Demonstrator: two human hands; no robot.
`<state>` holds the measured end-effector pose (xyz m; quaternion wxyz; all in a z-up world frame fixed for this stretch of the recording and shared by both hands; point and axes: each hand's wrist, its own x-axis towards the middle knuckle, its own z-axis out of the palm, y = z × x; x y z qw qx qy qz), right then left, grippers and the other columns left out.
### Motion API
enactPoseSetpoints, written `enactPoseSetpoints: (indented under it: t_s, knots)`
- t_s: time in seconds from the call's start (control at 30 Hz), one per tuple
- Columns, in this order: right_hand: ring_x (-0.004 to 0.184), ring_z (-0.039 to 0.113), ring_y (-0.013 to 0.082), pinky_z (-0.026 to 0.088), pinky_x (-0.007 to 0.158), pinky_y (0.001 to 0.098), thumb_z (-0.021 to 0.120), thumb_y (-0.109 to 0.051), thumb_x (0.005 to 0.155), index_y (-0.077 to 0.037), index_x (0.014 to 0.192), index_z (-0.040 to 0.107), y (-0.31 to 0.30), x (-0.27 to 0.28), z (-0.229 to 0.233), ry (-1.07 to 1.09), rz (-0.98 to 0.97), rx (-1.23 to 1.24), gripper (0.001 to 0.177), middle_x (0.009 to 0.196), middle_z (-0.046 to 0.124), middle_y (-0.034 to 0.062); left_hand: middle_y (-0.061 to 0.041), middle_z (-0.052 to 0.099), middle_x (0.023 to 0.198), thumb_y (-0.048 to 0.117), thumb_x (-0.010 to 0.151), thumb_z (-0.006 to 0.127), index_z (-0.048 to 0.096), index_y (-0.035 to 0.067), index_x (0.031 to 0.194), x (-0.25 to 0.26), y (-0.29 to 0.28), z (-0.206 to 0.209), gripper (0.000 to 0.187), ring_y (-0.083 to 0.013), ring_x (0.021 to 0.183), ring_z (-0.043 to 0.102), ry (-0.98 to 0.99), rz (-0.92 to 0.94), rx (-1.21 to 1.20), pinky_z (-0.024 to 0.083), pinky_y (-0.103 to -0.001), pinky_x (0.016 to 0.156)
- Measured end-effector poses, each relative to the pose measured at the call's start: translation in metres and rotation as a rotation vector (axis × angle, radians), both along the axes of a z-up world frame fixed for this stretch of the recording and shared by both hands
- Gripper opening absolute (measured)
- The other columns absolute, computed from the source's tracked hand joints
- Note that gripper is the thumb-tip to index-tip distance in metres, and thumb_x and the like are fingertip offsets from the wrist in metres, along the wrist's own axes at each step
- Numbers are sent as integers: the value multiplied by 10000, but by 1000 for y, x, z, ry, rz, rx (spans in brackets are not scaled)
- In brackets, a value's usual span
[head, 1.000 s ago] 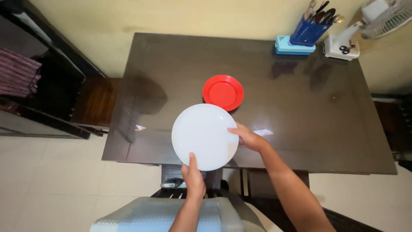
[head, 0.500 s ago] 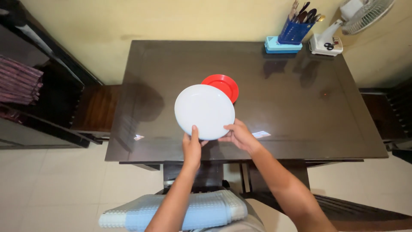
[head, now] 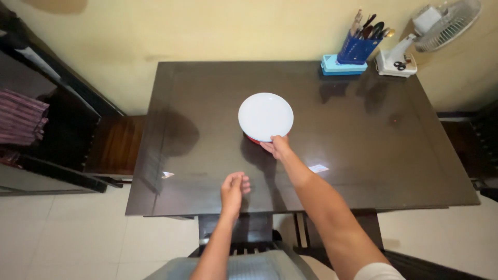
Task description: Wipe a table and then fetch plates from the kitchen to stack them on the table.
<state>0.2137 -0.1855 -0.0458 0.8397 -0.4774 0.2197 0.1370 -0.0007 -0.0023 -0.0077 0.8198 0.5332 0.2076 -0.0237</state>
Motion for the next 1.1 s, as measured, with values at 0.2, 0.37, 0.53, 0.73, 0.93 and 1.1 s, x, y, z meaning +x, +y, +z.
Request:
enactPoseSetpoints:
  t_s: [0.2, 0.37, 0.53, 0.73, 0.93, 1.1]
  knots:
    - [1137, 683, 421, 641, 888, 504, 348, 50, 929, -66, 1486, 350, -1, 44, -52, 129, -80, -34, 569, 1380, 578, 225, -68, 718, 959, 191, 1028, 550, 689, 32, 1118, -11, -12, -12, 229, -119, 776, 628, 13, -66, 98, 543, -282, 675]
    - [1087, 705, 376, 638, 869, 484, 367, 16, 942, -78, 1452, 412, 5, 37, -56, 176, -115, -94, 520, 1322, 627, 194, -61, 721, 938, 176, 1022, 565, 694, 30, 1095, -14, -14, -6, 208, -112, 767, 626, -10, -77, 111, 531, -262, 668]
    - [1046, 727, 380, 650, 838, 486, 377, 9, 974, -11, 1409, 472, 5, 33, -75, 246, -169, -71, 446, 1258, 665, 226, -47, 709, 928, 177, 1023, 562, 696, 35, 1094, -17, -12, 1, 208, -94, 756, 601, 16, -58, 136, 515, -252, 658]
    - [997, 749, 370, 638, 833, 473, 365, 11, 959, -25, 1391, 479, 6, 31, -77, 206, -96, -165, 448, 1199, 706, 207, -45, 718, 920, 177, 1018, 565, 698, 36, 1090, -17, -11, 3, 207, -96, 742, 604, 45, -53, 137, 520, -250, 658]
    - [899, 773, 398, 657, 778, 487, 361, 21, 957, 113, 1368, 429, 8, 27, -59, 206, -24, -350, 427, 1151, 704, 302, -47, 717, 914, 169, 1014, 567, 701, 35, 1084, -15, -12, -2, 203, -98, 735, 602, 43, -57, 111, 505, -251, 645]
    - [822, 749, 444, 649, 689, 518, 482, 32, 939, 56, 1458, 90, 20, 15, -21, 287, -65, -512, 651, 1113, 619, 338, -47, 717, 915, 175, 1017, 570, 703, 36, 1080, -16, -11, 5, 203, -101, 743, 610, 38, -63, 89, 512, -253, 659]
